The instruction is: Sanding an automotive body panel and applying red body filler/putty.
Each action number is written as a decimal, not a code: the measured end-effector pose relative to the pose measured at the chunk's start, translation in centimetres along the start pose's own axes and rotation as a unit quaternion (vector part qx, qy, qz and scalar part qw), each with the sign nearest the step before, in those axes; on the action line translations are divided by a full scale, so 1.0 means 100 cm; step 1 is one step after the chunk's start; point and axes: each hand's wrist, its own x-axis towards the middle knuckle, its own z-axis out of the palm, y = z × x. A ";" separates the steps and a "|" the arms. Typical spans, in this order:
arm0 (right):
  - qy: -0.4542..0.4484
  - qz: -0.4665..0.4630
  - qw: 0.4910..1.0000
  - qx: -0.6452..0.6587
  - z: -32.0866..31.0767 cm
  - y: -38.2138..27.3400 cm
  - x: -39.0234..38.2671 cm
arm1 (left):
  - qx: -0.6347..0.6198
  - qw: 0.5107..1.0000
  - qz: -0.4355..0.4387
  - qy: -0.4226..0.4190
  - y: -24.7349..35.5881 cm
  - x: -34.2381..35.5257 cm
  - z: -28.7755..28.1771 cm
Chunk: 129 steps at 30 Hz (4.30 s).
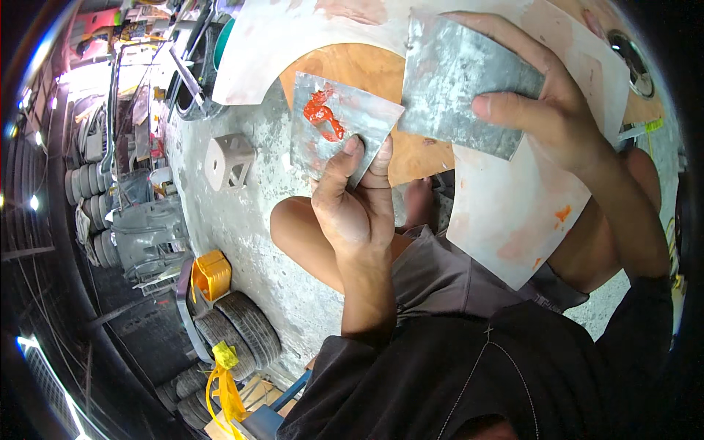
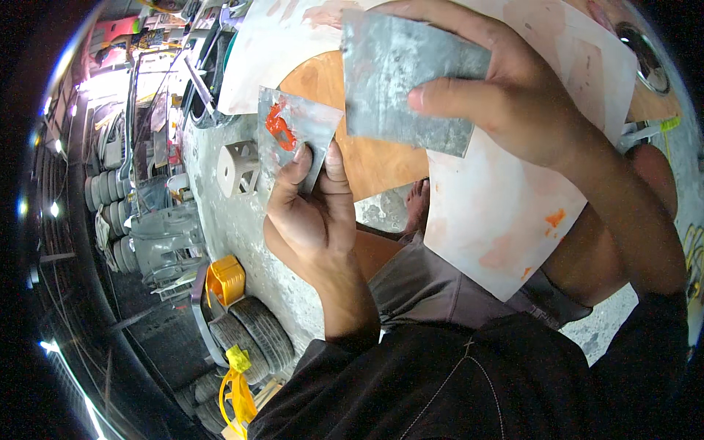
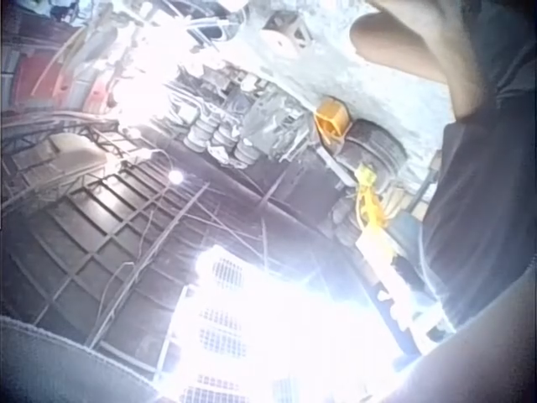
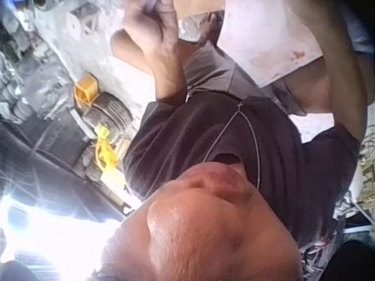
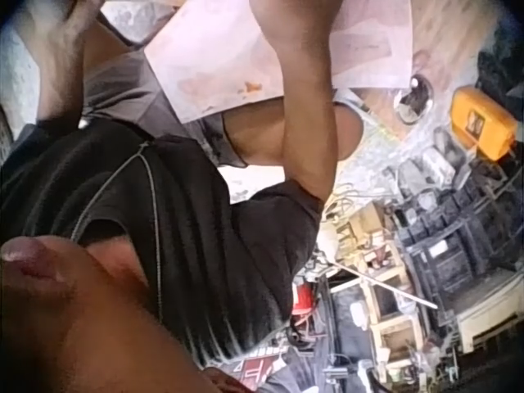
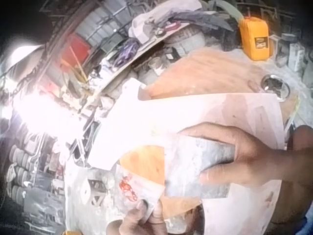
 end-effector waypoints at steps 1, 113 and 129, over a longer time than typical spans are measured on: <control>-0.013 -0.013 0.999 -0.029 0.000 0.001 -0.001 | 0.005 1.000 0.000 0.000 -0.003 0.000 0.002; -0.117 -0.437 0.768 -0.452 0.008 0.018 -0.006 | 0.076 0.992 0.072 -0.070 -0.005 -0.011 -0.002; -0.019 -0.029 0.999 -0.013 -0.006 -0.005 0.007 | -0.275 0.916 -0.199 -0.213 -0.003 0.001 -0.033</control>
